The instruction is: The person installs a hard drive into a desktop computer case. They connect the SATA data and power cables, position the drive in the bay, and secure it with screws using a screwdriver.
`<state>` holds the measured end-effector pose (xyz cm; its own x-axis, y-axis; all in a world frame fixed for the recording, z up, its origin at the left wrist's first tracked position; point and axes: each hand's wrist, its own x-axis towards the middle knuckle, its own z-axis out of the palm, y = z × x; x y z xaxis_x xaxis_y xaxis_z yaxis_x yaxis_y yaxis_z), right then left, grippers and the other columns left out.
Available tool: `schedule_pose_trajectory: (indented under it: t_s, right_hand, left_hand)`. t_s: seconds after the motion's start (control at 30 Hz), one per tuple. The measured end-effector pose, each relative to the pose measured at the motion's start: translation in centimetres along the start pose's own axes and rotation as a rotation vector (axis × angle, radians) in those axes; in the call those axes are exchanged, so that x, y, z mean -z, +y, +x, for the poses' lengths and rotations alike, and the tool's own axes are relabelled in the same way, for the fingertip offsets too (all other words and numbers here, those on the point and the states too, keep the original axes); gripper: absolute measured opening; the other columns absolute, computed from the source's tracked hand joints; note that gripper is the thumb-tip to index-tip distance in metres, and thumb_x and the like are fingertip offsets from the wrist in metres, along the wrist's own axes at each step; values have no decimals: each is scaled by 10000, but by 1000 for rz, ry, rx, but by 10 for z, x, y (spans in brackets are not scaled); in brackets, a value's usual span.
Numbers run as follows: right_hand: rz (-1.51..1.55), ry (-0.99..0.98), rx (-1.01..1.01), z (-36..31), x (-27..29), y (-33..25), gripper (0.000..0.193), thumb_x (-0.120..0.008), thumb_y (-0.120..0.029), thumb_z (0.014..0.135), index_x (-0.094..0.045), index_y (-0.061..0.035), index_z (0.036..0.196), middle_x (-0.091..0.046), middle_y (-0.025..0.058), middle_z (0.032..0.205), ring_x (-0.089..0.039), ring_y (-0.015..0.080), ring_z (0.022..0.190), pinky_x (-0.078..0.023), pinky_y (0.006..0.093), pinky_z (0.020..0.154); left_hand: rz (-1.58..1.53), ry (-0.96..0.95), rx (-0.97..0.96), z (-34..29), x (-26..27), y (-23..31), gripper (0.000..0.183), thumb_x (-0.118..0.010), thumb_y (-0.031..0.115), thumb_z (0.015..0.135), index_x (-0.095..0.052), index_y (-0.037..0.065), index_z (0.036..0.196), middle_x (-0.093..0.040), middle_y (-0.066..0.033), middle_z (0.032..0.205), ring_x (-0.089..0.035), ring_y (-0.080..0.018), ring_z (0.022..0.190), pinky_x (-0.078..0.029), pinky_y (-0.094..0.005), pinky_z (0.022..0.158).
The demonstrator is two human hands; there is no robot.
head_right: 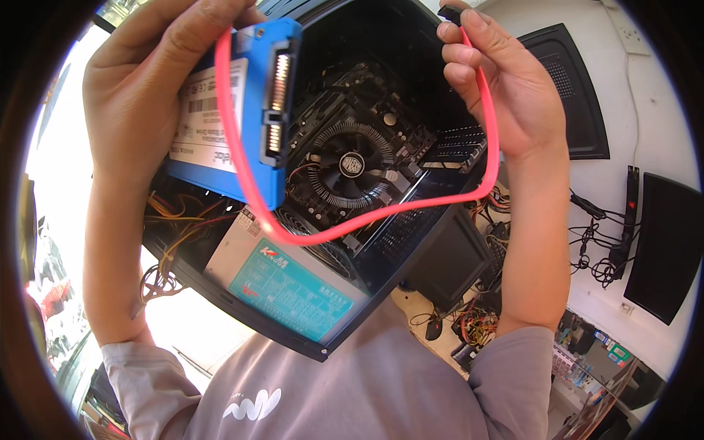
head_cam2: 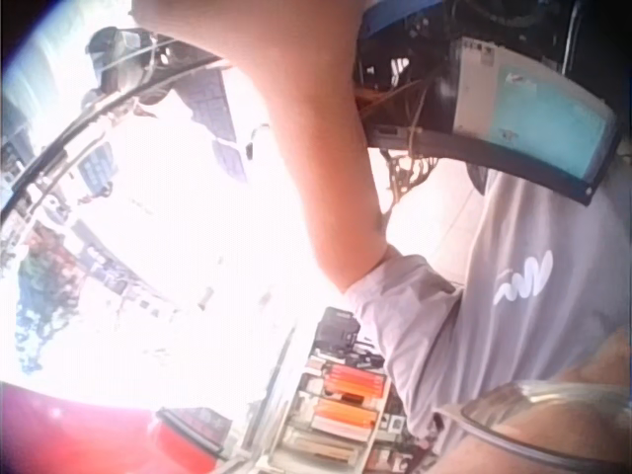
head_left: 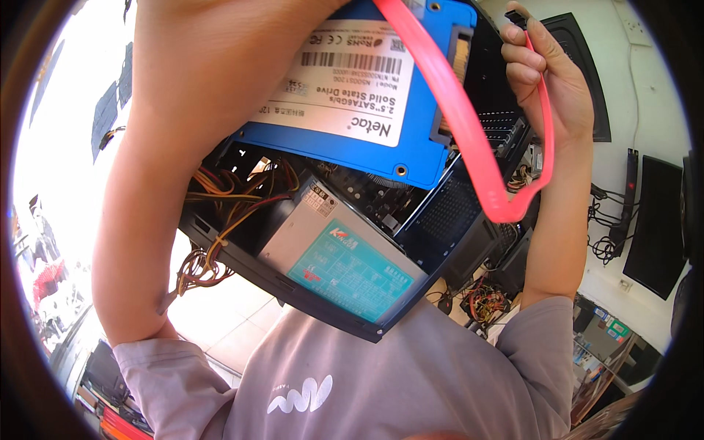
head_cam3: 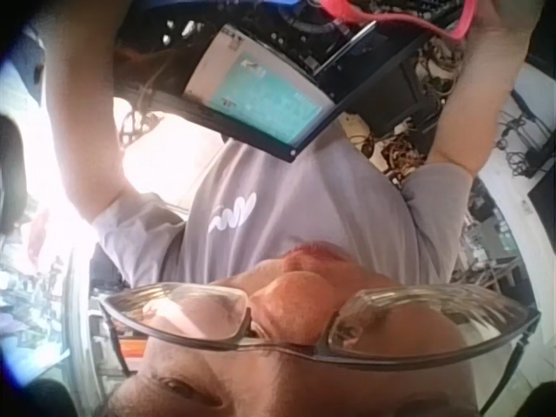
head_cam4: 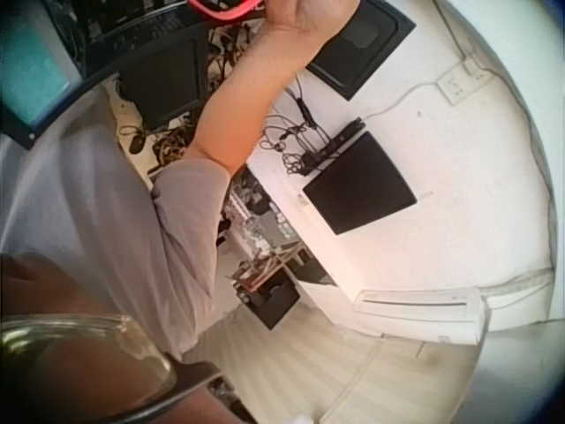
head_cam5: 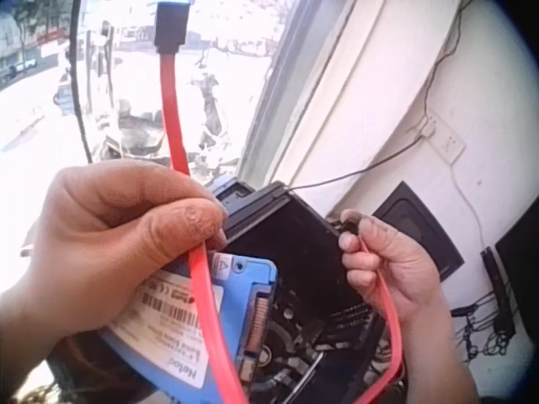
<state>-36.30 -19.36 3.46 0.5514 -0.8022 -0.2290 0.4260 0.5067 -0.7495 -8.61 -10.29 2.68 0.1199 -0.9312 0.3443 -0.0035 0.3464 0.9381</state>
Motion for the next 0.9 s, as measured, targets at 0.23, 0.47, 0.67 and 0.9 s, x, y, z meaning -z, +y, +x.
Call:
schedule_pose_trajectory:
  t_s: [0.23,0.47,0.67,0.9]
  right_hand:
    - [48,-184,179,1,0,-40,302,-498,-132,1033,-525,39,1281,-572,131,1084,-521,134,832,-491,233,691]
    - [-636,189,790,-3,-12,-61,161,-606,-62,964,-633,52,1074,-648,95,854,-616,150,707,-513,239,618]
    - [-1527,96,144,16,-13,34,287,-699,-136,836,-729,6,1084,-732,81,849,-676,117,737,-521,253,705]
    - [-1647,-202,-141,67,1,91,269,-719,-89,812,-699,61,1034,-723,146,856,-675,162,732,-535,291,694]
  left_hand:
    - [324,-38,44,-10,18,10,243,-692,105,927,-678,-69,1097,-730,-141,862,-714,-152,770,-577,-238,685]
    - [674,-172,104,-60,46,29,176,-694,144,919,-751,37,1046,-732,-38,865,-679,-81,712,-534,-207,628]
    - [385,-692,-150,-86,51,33,218,-794,138,796,-717,-11,936,-657,-108,678,-635,-204,513,-465,-284,460]
    - [357,-635,-33,-110,31,32,211,-788,49,768,-707,-25,948,-650,-114,652,-622,-237,490,-462,-317,448]
